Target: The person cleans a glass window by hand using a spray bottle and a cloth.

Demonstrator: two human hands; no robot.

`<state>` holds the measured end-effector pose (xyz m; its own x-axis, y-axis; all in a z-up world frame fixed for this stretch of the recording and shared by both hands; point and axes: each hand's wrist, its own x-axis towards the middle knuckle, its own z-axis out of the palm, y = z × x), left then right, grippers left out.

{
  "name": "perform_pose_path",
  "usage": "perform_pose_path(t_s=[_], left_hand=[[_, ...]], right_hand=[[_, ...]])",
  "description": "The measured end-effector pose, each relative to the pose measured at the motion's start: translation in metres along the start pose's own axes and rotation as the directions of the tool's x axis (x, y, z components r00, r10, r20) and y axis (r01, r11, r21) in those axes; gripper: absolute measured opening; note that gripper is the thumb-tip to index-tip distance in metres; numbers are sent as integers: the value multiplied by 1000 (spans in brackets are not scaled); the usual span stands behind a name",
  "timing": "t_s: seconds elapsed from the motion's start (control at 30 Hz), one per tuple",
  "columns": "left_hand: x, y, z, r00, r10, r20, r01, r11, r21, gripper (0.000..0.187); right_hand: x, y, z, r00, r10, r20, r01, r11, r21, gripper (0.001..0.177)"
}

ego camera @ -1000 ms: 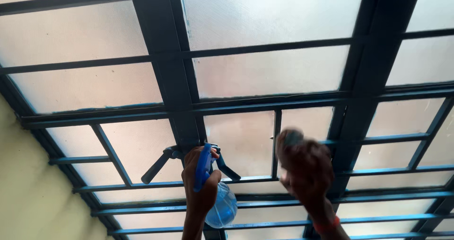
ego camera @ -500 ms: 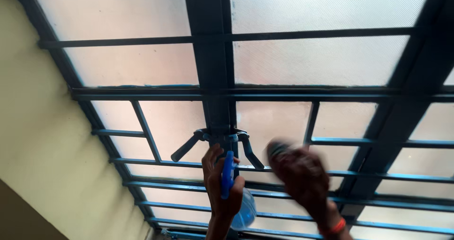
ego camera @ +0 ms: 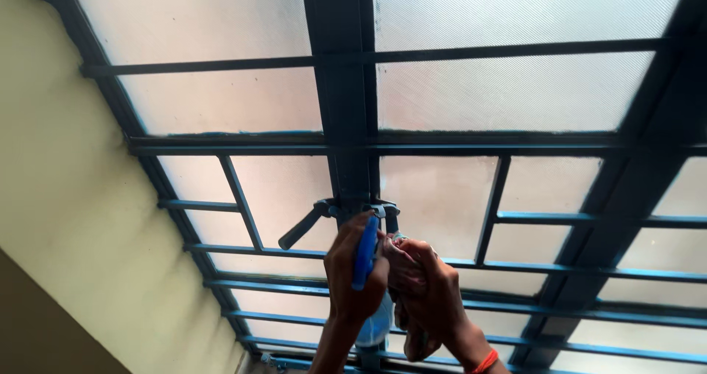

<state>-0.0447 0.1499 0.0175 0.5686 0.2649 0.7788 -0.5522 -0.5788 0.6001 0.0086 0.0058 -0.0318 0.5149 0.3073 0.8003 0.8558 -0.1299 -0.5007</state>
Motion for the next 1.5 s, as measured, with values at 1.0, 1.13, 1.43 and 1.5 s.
perform_pose_path(t_s=[1.0, 1.13, 1.43, 1.5], left_hand=[[37, -30, -21, 986, 65, 155, -93, 980, 177, 40], [44, -24, -21, 986, 87, 141, -109, 982, 157, 57], [53, 48, -36, 985, -136, 104, 125, 986, 108, 43], [53, 72, -36, 968, -187, 168, 167, 978, 124, 41]], right_hand=[[80, 22, -31, 889, -443, -115, 187, 581, -792, 52], [65, 20, -37, 894, -425, 142, 385, 565, -729, 52], [84, -53, -239, 791, -606, -88, 259, 462, -848, 42], [103, -50, -286, 784, -619, -51, 219, 352, -910, 44]])
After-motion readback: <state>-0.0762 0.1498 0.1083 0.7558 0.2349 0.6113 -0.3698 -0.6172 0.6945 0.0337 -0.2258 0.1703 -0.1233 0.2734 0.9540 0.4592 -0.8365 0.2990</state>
